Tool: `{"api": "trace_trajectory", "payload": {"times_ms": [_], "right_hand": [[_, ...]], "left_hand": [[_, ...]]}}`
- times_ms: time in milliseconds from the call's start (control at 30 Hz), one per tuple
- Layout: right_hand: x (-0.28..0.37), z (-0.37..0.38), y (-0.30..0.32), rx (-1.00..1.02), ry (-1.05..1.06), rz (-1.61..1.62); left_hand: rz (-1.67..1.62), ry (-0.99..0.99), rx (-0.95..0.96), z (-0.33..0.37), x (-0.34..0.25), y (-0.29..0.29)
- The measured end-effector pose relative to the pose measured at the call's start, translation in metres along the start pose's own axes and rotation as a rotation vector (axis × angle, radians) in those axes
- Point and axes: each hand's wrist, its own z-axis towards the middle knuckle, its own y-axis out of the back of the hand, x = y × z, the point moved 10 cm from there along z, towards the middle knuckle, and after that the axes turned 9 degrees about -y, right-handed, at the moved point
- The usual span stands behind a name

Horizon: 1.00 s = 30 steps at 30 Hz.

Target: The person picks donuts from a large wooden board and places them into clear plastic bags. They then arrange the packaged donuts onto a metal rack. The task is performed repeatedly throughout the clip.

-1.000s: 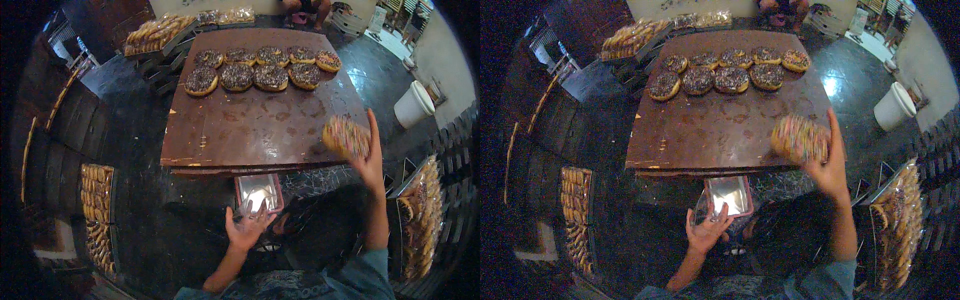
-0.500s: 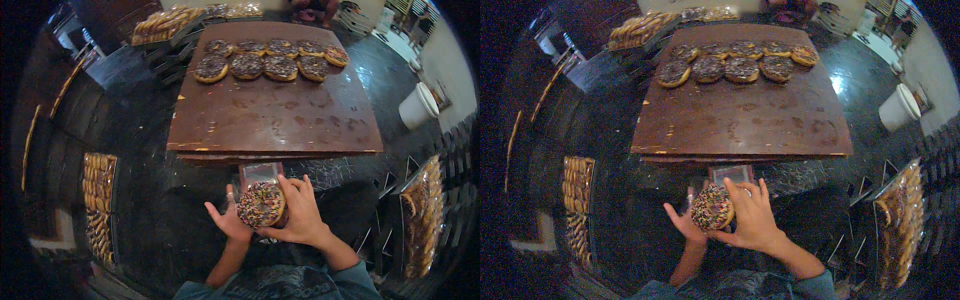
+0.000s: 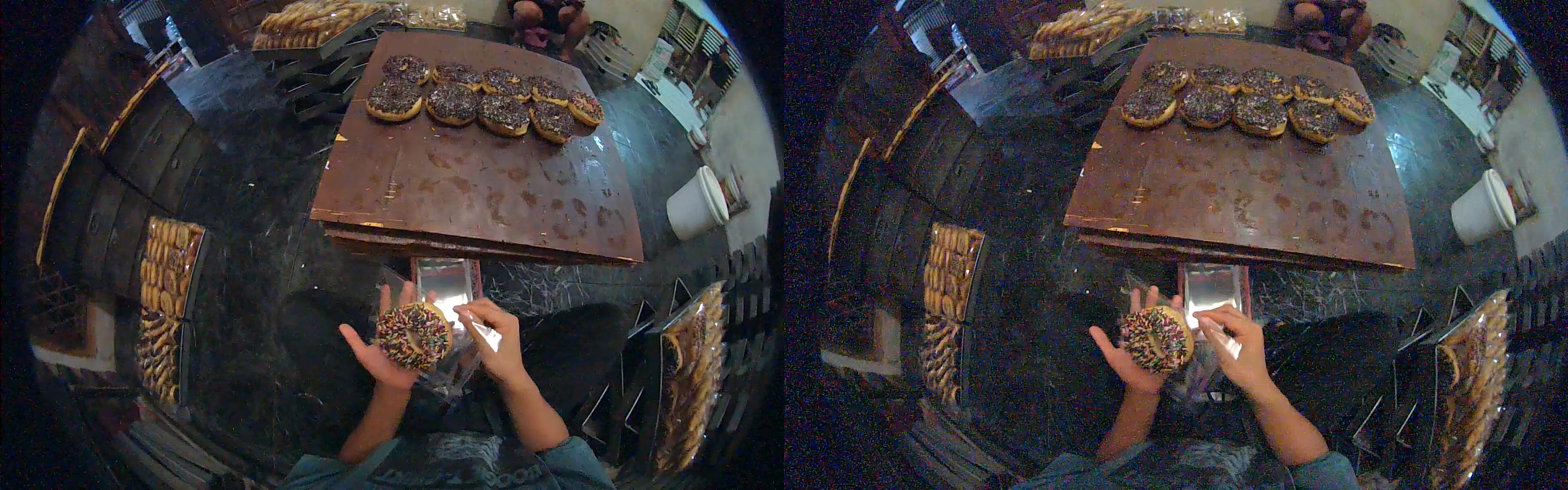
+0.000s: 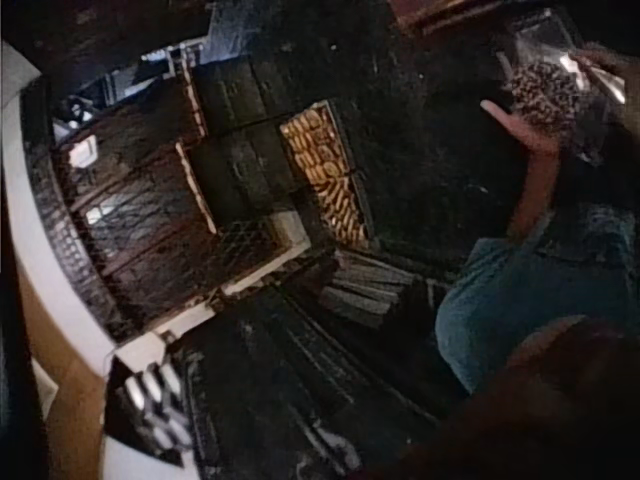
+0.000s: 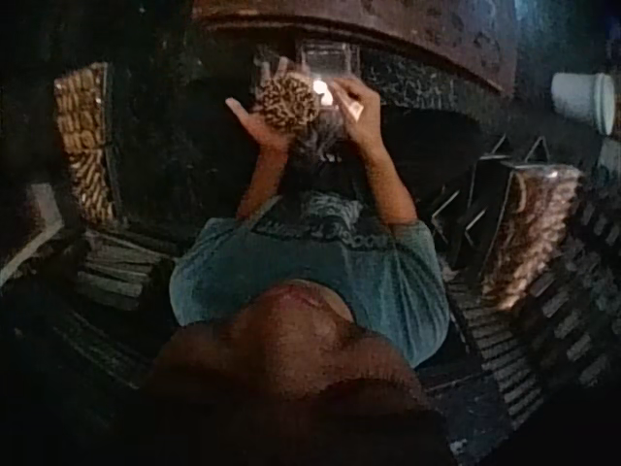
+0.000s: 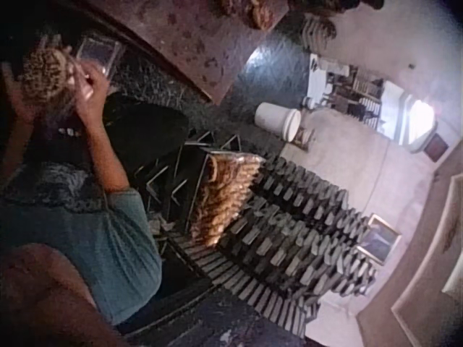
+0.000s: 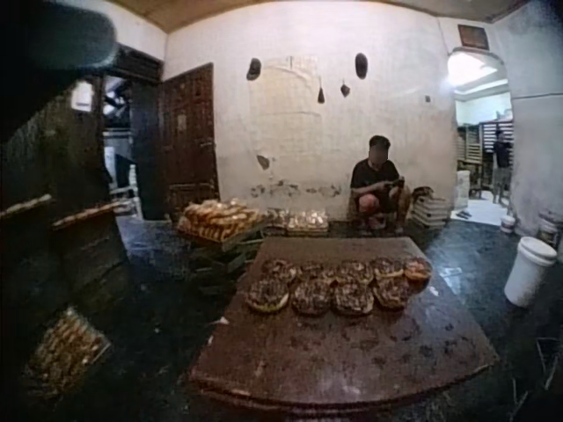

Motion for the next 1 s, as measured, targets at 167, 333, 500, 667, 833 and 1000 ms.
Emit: {"api": "trace_trajectory", "payload": {"times_ms": [167,333,500,667,833,1000], "right_hand": [[0.075,-0.003,-0.063,0.202,0.511,-0.486],[0.072,-0.048,-0.069,0.298,0.574,-0.53],[0.03,-0.051,-0.07,0.462,0.204,-0.467],[0.018,-0.056,-0.085,0.518,0.233,-0.512],[0.055,-0.077,-0.07,0.833,0.467,-0.404],[-0.038,-0.085,0.022,1.052,-0.146,-0.223]], "left_hand": [[-0.017,0.123,-0.27,-0.014,0.008,0.055],[0.3,0.052,-0.171,0.0,0.006,0.037],[0.082,0.111,0.033,-0.001,0.019,0.003],[0.169,0.055,0.016,-0.001,0.014,0.012],[0.171,0.188,-0.037,-0.002,0.024,0.007],[-0.056,0.513,0.063,-0.019,0.033,-0.013]]}}
